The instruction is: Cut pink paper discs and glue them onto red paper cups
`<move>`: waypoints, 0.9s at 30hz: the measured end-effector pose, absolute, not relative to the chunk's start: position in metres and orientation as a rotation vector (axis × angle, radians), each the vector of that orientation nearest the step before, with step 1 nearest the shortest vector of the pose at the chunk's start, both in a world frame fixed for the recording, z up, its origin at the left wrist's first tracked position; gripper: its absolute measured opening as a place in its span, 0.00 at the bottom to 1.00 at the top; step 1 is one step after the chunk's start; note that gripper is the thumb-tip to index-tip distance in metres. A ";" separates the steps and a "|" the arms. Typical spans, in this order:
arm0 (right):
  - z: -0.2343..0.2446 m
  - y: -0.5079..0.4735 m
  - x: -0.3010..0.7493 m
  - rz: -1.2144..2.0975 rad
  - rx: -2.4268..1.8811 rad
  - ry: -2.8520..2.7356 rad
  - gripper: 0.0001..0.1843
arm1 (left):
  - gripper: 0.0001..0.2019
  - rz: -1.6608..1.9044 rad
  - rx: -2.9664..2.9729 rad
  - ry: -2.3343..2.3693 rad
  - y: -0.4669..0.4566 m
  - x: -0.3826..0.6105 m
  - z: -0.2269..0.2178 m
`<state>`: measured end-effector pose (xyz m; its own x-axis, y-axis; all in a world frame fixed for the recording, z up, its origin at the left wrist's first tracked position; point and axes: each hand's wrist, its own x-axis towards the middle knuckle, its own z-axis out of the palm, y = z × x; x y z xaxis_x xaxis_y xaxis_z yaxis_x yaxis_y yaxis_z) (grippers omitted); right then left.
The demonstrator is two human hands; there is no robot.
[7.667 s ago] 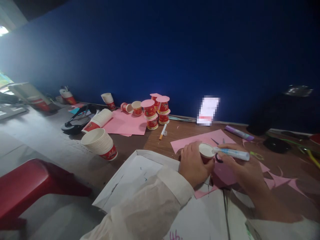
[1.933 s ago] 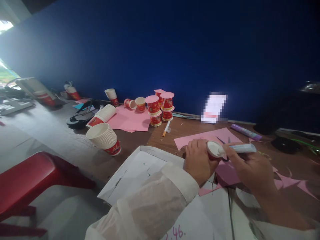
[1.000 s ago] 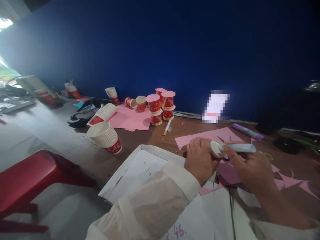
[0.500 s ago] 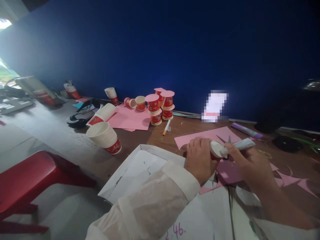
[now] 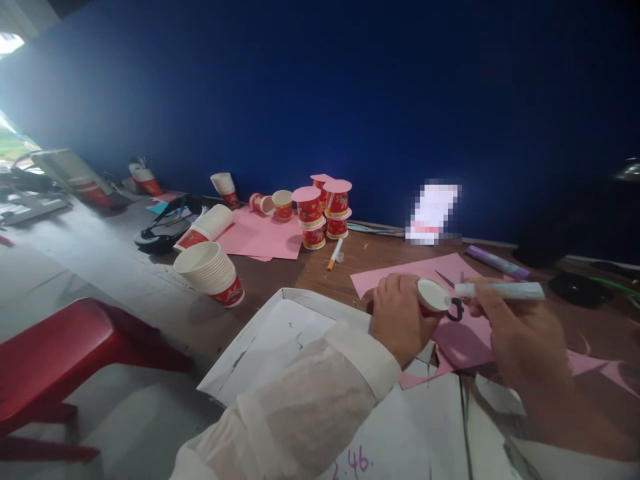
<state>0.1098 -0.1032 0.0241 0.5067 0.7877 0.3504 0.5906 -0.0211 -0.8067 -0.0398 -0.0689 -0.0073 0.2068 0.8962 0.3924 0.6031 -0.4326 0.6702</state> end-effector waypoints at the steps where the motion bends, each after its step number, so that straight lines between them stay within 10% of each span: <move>1: 0.027 -0.105 0.109 0.276 -1.724 -1.166 0.24 | 0.23 1.093 2.133 1.394 -0.069 -0.040 -0.008; 27: 0.031 -0.103 0.111 0.453 -1.897 -1.287 0.29 | 0.23 1.083 2.155 1.394 -0.070 -0.040 -0.014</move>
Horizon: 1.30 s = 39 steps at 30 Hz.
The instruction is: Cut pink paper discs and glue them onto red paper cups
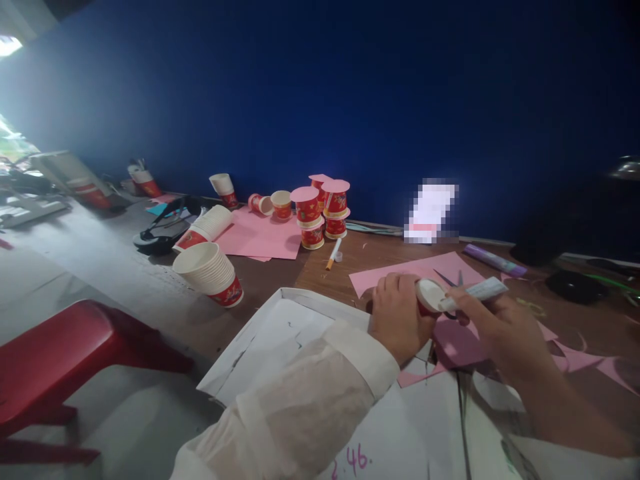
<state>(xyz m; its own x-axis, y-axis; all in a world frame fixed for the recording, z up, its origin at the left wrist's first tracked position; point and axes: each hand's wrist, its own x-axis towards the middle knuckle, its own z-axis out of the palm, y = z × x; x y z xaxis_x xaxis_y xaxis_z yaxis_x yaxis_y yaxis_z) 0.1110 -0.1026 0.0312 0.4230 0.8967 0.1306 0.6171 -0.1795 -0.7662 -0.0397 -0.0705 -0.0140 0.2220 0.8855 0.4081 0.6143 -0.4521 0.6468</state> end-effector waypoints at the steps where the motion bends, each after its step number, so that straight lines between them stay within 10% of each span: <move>1: 0.031 -0.103 0.110 0.465 -1.876 -1.284 0.29 | 0.24 1.079 2.125 1.410 -0.070 -0.040 -0.013; 39: 0.012 -0.098 0.109 0.523 -1.671 -1.112 0.29 | 0.25 1.078 1.828 1.383 -0.071 -0.045 0.004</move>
